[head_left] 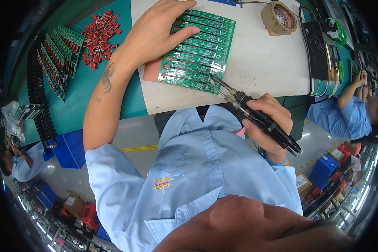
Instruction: Soldering electronic components onto a printed circuit board at a manual assembly station.
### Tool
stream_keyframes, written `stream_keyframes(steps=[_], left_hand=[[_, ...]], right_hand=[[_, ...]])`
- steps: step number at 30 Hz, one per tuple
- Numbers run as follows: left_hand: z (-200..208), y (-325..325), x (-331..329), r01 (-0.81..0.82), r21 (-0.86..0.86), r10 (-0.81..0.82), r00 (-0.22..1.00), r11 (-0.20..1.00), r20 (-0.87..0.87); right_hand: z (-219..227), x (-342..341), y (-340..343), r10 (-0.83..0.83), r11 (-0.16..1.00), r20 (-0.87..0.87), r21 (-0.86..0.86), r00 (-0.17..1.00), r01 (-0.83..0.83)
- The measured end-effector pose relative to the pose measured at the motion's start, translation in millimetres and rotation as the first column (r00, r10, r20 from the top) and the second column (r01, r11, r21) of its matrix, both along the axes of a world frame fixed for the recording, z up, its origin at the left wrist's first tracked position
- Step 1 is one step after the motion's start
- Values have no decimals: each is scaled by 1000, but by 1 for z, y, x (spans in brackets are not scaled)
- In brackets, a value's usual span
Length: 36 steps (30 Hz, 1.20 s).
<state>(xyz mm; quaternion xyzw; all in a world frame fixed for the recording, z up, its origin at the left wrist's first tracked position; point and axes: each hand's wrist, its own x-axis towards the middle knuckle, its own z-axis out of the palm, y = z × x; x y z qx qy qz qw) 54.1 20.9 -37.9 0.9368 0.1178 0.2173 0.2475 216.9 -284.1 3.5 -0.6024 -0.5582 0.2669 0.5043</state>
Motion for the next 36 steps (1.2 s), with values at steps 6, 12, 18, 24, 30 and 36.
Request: stream_keyframes(steps=[6,12,18,24,30,36], left_hand=[[1,0,0,-9,17,10,1000,1000,-24],[3,-13,-5,-181,156,179,983,971,31],[8,-25,-5,-251,48,254,965,967,-64],[0,-21,-2,-237,7,237,970,971,-44],[-4,-7,2,-14,-120,14,1000,993,-7],[-2,-7,3,2,-82,-3,1000,997,-16]], right_hand=[[-1,7,-4,-24,999,-8,24,1000,25],[3,27,-4,-210,977,7,46,978,210],[-36,67,35,-580,802,-138,76,803,592],[-27,39,-1,-460,861,-107,188,881,473],[1,21,-9,-43,991,-12,125,999,44],[3,10,-3,-4,1000,-3,28,1000,4]])
